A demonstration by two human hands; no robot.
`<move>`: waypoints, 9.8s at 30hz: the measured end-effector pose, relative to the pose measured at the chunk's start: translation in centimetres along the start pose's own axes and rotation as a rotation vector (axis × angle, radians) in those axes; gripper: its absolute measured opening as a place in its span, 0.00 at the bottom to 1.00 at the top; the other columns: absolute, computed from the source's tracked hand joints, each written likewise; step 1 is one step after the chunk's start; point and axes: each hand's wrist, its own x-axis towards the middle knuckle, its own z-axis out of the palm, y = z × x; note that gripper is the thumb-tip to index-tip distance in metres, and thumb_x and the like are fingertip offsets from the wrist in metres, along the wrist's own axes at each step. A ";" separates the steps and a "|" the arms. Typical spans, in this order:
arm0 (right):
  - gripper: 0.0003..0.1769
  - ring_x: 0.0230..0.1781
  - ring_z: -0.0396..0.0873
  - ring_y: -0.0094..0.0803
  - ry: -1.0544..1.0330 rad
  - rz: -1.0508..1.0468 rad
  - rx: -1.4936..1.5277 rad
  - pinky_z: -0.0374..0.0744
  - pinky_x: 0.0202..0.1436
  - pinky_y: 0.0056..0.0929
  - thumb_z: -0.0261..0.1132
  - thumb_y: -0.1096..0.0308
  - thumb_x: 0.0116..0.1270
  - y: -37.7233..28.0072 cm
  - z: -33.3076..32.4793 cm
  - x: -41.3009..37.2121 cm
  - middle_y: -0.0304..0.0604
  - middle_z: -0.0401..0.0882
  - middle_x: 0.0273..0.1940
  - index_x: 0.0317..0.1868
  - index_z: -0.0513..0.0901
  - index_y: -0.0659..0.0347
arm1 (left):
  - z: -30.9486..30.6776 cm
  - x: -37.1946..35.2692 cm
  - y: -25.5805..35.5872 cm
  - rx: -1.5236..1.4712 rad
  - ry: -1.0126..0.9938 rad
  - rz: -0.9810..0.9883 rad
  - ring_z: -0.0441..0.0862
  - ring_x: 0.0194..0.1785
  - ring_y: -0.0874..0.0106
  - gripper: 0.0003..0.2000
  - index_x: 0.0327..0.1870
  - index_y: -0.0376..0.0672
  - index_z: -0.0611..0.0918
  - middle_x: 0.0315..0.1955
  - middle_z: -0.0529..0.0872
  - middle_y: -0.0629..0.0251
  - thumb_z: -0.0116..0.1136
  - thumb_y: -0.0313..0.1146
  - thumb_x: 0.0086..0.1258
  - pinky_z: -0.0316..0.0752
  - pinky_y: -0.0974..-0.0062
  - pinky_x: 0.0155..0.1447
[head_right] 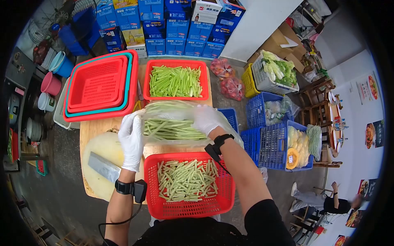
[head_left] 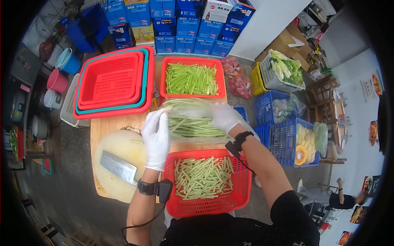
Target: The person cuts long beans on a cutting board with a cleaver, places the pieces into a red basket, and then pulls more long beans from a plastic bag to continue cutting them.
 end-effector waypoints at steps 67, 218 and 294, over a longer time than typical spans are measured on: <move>0.23 0.49 0.88 0.60 -0.243 0.181 0.276 0.84 0.56 0.53 0.60 0.67 0.65 -3.2 -12.0 -14.7 0.66 0.89 0.45 0.59 0.84 0.65 | 0.3 -7.6 -2.8 0.622 -0.338 0.489 0.87 0.48 0.61 0.19 0.59 0.53 0.87 0.47 0.91 0.67 0.69 0.29 0.67 0.77 0.60 0.54; 0.28 0.48 0.87 0.60 -0.027 0.037 0.743 0.83 0.52 0.57 0.65 0.64 0.64 -41.3 -3.6 -13.5 0.61 0.88 0.50 0.65 0.79 0.59 | -28.3 -15.0 -4.7 -1.264 -0.041 -0.747 0.82 0.67 0.63 0.22 0.72 0.40 0.74 0.59 0.85 0.58 0.63 0.26 0.79 0.78 0.58 0.75; 0.15 0.55 0.84 0.49 0.144 0.397 0.461 0.73 0.69 0.49 0.67 0.60 0.72 -51.7 4.4 -19.7 0.48 0.89 0.52 0.52 0.89 0.60 | -48.6 -12.8 -14.6 0.805 -0.738 0.191 0.62 0.81 0.45 0.46 0.80 0.37 0.67 0.79 0.66 0.43 0.78 0.44 0.62 0.49 0.44 0.86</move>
